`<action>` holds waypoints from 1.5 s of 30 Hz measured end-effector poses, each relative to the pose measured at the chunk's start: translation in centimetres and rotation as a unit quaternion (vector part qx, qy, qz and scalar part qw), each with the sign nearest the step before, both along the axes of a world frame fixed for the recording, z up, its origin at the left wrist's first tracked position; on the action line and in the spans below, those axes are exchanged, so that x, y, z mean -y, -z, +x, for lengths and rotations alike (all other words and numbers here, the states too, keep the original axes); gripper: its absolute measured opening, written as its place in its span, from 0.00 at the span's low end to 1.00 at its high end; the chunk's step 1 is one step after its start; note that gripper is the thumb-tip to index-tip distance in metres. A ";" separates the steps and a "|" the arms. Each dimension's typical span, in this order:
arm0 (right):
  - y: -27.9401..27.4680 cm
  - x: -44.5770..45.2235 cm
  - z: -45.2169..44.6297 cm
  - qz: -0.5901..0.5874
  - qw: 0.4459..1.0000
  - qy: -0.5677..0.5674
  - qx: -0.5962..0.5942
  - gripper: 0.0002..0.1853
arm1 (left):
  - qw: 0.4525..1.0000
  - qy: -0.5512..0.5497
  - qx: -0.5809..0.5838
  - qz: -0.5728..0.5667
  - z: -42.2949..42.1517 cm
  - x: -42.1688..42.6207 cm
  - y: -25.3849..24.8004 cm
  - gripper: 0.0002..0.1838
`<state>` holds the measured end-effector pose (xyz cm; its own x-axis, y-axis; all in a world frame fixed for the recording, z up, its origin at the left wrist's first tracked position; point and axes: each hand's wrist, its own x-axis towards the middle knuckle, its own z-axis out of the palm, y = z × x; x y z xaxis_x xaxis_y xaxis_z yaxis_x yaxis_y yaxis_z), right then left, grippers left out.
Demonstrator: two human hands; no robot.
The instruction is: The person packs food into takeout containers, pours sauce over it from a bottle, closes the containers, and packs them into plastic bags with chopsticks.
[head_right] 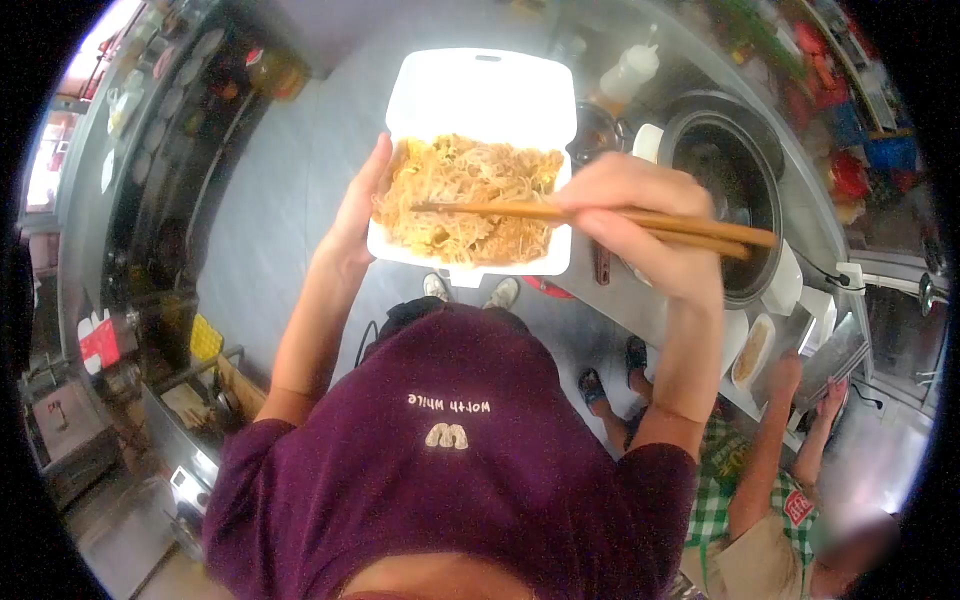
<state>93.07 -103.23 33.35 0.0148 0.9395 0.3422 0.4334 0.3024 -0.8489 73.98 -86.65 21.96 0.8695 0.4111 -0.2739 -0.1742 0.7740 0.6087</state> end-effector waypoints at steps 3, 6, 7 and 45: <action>2.0 -1.0 0.3 -0.065 0.996 0.010 -0.065 0.14 | 0.999 -0.021 -0.029 0.006 -0.6 0.0 -0.4 0.32; 1.5 -0.1 2.3 -0.035 0.986 -0.002 -0.161 0.16 | 0.999 -0.028 -0.027 -0.001 -0.5 0.5 -0.4 0.31; 1.0 -0.1 2.6 -0.007 0.984 -0.005 -0.181 0.16 | 0.999 -0.031 -0.029 0.000 -0.5 0.5 -0.4 0.31; 8.3 4.1 7.1 0.088 0.869 0.166 -0.458 0.13 | 0.997 -0.045 -0.001 -0.069 3.7 -6.0 3.6 0.29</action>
<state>100.21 -107.36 25.07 0.6167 0.7660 0.1815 -0.3114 0.4491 -0.8374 77.69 -80.61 18.41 0.8304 0.4449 -0.3355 -0.2446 0.8321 0.4978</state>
